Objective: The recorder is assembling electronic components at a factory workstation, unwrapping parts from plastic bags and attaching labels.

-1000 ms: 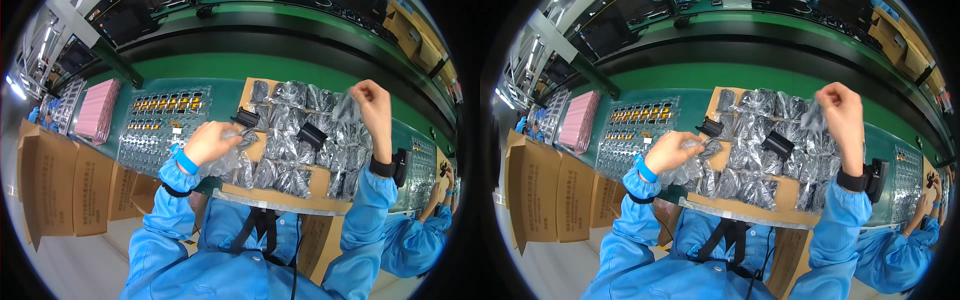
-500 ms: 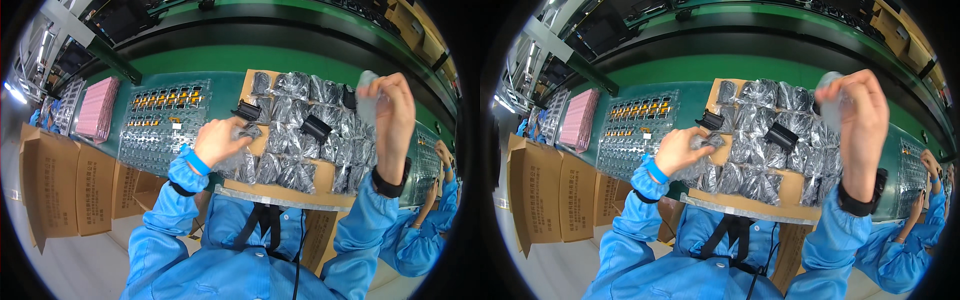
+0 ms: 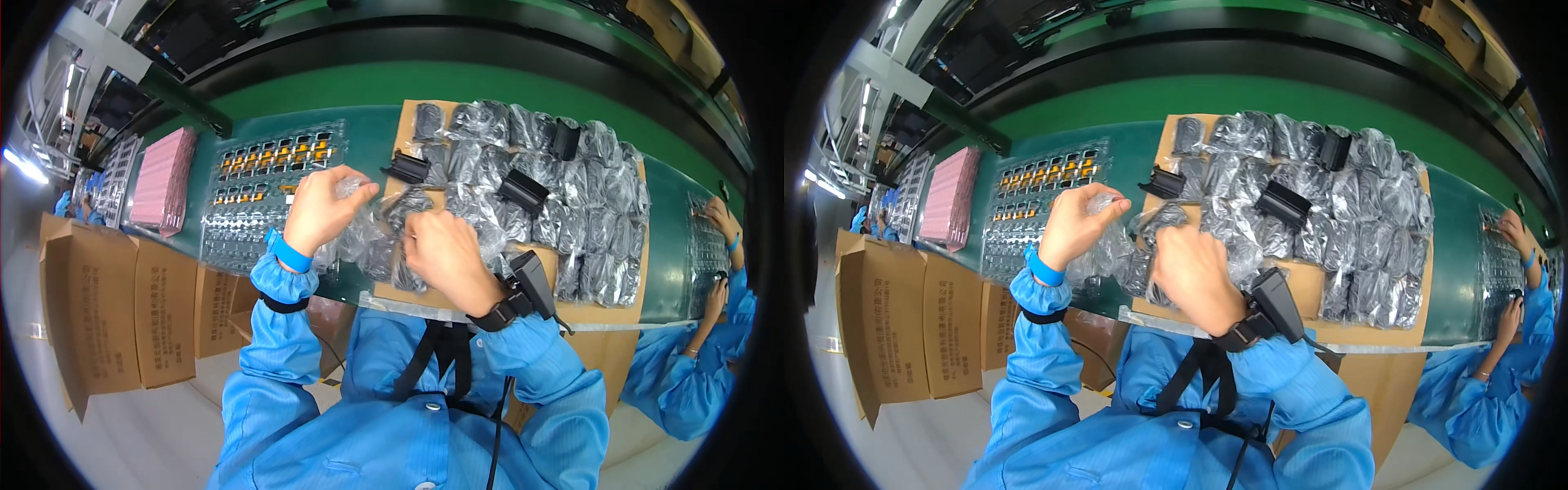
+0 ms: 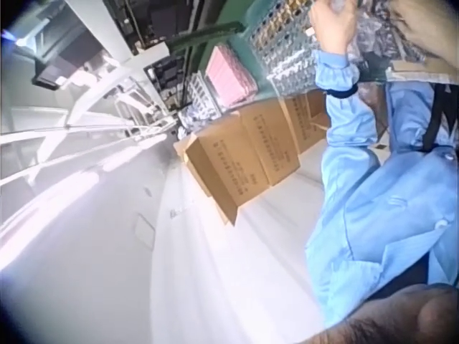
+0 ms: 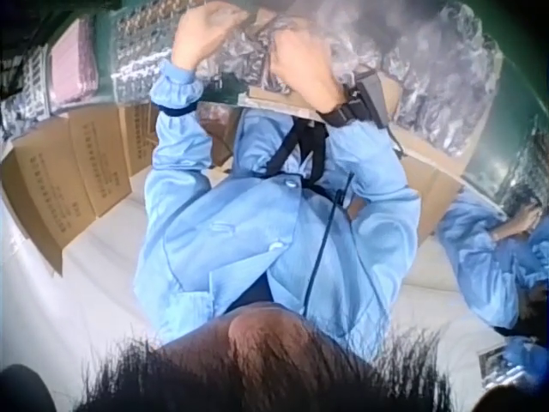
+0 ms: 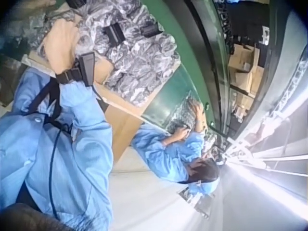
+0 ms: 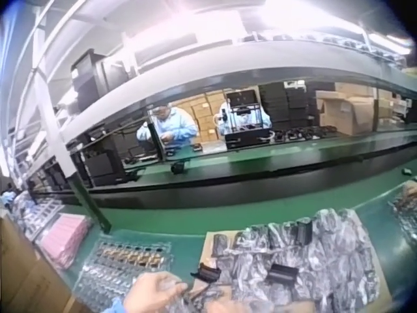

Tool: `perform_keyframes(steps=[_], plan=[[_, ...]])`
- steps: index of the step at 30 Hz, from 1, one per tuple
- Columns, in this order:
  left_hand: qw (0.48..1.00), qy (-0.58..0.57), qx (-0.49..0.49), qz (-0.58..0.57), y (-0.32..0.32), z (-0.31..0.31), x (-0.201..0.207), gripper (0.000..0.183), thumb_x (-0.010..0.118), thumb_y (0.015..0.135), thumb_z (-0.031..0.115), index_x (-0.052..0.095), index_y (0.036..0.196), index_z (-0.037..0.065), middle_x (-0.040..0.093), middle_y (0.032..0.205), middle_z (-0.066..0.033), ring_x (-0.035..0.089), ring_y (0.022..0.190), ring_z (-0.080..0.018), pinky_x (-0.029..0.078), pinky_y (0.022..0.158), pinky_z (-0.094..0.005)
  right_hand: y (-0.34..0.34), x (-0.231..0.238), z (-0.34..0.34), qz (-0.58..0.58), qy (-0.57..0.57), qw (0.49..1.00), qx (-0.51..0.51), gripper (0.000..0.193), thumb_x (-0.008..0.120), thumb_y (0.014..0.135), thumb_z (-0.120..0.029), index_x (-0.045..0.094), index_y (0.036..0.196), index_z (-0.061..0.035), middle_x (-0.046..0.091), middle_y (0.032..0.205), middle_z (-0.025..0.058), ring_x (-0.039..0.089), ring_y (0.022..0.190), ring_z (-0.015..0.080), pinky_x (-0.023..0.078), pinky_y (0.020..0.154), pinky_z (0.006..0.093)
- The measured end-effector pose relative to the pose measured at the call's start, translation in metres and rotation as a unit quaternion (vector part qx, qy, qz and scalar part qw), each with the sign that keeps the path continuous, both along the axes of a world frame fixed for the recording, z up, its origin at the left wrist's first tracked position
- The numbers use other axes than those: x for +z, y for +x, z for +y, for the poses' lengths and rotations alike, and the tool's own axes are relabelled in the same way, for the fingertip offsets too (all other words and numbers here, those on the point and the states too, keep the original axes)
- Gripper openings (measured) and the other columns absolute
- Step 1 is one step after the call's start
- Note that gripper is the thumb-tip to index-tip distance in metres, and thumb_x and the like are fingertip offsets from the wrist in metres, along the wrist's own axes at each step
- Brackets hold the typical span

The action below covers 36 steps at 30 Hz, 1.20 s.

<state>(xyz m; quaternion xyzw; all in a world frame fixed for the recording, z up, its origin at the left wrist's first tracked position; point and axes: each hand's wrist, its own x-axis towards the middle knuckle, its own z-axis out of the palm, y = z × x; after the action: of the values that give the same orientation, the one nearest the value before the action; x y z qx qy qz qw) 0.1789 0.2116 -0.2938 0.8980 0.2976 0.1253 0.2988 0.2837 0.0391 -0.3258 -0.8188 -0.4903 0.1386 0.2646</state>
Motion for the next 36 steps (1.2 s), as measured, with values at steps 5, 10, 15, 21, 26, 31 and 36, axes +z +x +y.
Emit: perform_keyframes(steps=[5, 10, 15, 21, 26, 31, 36], plan=[[0.998, -0.023, -0.018, -0.049, -0.049, 0.005, -0.013, 0.025, 0.074, 0.082, 0.025, 0.074, 0.095, 0.003, 0.073, 0.089, -0.0151, 0.071, 0.086, -0.0276, 0.055, 0.079, -0.0405, 0.000, 0.028, -0.009, 0.086, 0.206, 0.974, 0.021, 0.010, 0.065, 0.080, -0.011, 0.069, 0.083, -0.0023, 0.066, 0.074, 0.0199, 0.065, 0.071, 0.0400, 0.050, 0.064, 0.0462], [0.999, -0.024, -0.029, 0.036, -0.005, -0.019, -0.048, 0.037, 0.069, 0.085, 0.040, 0.071, 0.098, 0.006, 0.071, 0.091, -0.0215, 0.068, 0.088, -0.0396, 0.053, 0.080, -0.0479, 0.013, 0.043, -0.030, 0.024, 0.222, 0.972, -0.071, 0.005, 0.064, 0.080, 0.000, 0.061, 0.079, 0.0036, 0.062, 0.077, 0.0179, 0.060, 0.071, 0.0342, 0.046, 0.066, 0.0388], [0.994, -0.051, 0.004, 0.097, -0.013, -0.026, -0.042, 0.041, 0.066, 0.088, 0.044, 0.068, 0.102, 0.005, 0.070, 0.087, -0.0222, 0.067, 0.089, -0.0399, 0.052, 0.078, -0.0485, 0.028, 0.056, -0.029, 0.040, 0.249, 0.963, -0.100, 0.007, 0.063, 0.083, 0.001, 0.057, 0.080, 0.0043, 0.057, 0.074, 0.0155, 0.057, 0.071, 0.0274, 0.044, 0.068, 0.0353], [0.990, -0.128, -0.017, 0.053, -0.013, -0.012, -0.063, 0.033, 0.060, 0.092, 0.036, 0.070, 0.102, 0.006, 0.071, 0.096, -0.0193, 0.068, 0.095, -0.0369, 0.051, 0.082, -0.0458, 0.047, 0.059, -0.036, 0.034, 0.247, 0.960, -0.125, 0.012, 0.062, 0.084, -0.001, 0.052, 0.079, 0.0031, 0.051, 0.071, 0.0129, 0.050, 0.068, 0.0267, 0.040, 0.067, 0.0357], [0.992, -0.098, -0.032, 0.073, -0.011, -0.018, -0.063, 0.029, 0.059, 0.092, 0.032, 0.070, 0.103, 0.008, 0.072, 0.095, -0.0175, 0.067, 0.094, -0.0378, 0.051, 0.082, -0.0460, 0.060, 0.067, -0.045, 0.033, 0.258, 0.958, -0.123, 0.008, 0.060, 0.084, 0.002, 0.053, 0.081, 0.0029, 0.052, 0.074, 0.0137, 0.050, 0.068, 0.0277, 0.040, 0.067, 0.0366], [0.992, -0.088, -0.088, 0.009, -0.003, -0.045, -0.063, 0.028, 0.062, 0.090, 0.030, 0.068, 0.096, 0.003, 0.068, 0.090, -0.0235, 0.065, 0.090, -0.0425, 0.051, 0.078, -0.0492, 0.058, 0.075, -0.071, -0.036, 0.299, 0.943, -0.145, 0.008, 0.061, 0.084, 0.002, 0.053, 0.080, 0.0028, 0.053, 0.073, 0.0138, 0.053, 0.069, 0.0269, 0.041, 0.067, 0.0360], [0.989, 0.001, -0.127, -0.071, -0.021, -0.029, -0.029, 0.014, 0.060, 0.086, 0.015, 0.067, 0.087, 0.004, 0.065, 0.076, -0.0215, 0.063, 0.070, -0.0407, 0.050, 0.062, -0.0481, 0.054, 0.097, -0.043, 0.009, 0.312, 0.943, -0.119, 0.006, 0.065, 0.088, -0.004, 0.064, 0.089, 0.0021, 0.068, 0.083, 0.0152, 0.067, 0.078, 0.0269, 0.050, 0.072, 0.0335]])
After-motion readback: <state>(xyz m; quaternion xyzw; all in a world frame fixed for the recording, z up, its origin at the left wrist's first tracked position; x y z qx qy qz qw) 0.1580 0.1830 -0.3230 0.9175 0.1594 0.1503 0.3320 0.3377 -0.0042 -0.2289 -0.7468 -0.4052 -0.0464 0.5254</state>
